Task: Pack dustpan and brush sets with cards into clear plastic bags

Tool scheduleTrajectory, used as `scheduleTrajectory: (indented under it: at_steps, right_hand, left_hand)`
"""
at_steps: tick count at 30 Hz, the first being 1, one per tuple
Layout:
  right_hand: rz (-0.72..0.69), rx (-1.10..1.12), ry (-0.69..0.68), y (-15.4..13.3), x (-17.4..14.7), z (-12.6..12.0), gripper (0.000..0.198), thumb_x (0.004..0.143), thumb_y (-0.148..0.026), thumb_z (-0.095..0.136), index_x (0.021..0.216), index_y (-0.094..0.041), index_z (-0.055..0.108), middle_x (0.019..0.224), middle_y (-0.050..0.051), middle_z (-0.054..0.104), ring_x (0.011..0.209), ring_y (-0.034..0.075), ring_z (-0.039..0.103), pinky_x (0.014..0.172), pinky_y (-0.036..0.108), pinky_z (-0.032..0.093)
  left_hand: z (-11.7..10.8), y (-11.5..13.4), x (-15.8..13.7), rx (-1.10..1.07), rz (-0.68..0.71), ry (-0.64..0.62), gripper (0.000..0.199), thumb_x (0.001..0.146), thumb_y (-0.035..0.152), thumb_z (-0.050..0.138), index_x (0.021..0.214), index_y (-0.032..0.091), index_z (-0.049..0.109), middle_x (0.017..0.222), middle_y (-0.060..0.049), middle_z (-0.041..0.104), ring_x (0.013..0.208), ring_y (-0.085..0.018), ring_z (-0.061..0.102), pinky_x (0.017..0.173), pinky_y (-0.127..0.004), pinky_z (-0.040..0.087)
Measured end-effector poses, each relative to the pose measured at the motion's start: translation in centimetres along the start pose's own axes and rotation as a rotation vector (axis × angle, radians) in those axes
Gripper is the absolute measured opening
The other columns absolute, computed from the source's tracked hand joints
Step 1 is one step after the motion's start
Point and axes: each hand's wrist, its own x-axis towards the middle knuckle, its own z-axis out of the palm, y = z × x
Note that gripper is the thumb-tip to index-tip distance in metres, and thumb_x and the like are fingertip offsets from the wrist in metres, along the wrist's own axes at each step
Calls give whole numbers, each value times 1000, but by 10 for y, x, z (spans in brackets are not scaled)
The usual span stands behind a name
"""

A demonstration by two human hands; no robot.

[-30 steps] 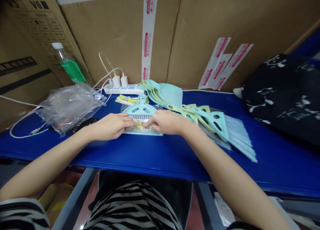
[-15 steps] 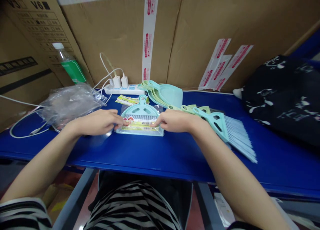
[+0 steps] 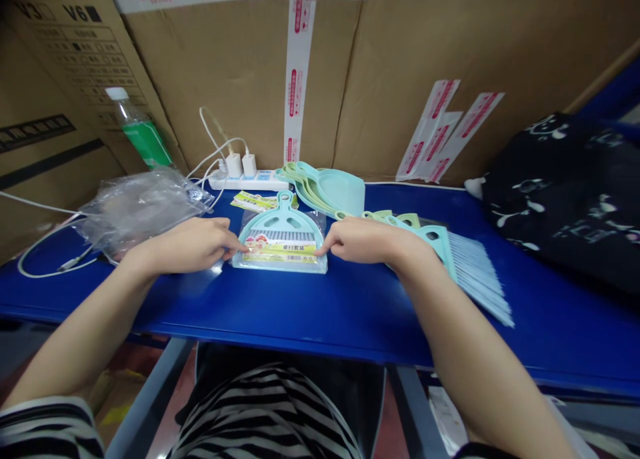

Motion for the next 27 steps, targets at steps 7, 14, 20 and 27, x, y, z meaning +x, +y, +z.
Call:
scheduleTrajectory:
  at_steps: [7,14,20,27]
  right_hand:
    - [-13,28,-13,3,-1,3,48,72,-12,43,101,-29,76,88,1,77,64,15,63,57,26,44]
    - [22,145,6,5,4,0,45,71,-13,41,93,-25,78,71,0,73,49,12,51,47,24,36]
    - [-50,88,159,-4,10,0,39,75,-12,39,86,-19,76,64,2,67,52,11,50,52,24,35]
    - [-210,93,234,-18,19,14,44,77,-9,38,100,-18,75,70,3,71,53,11,53,58,24,39]
  left_hand:
    - [3,-2,-2,-21,41,24,33,76,10,45,86,24,73,70,-1,58,68,-14,57,57,-24,41]
    - [9,5,8,71,25,166,28,76,9,44,71,19,69,64,-2,53,61,-14,54,54,-25,40]
    - [14,10,12,219,137,242,21,77,5,47,69,17,62,62,-4,59,71,-20,55,59,-29,44]
    - [19,15,14,251,236,299,22,81,6,46,91,16,64,93,-8,70,86,-21,57,69,-30,49]
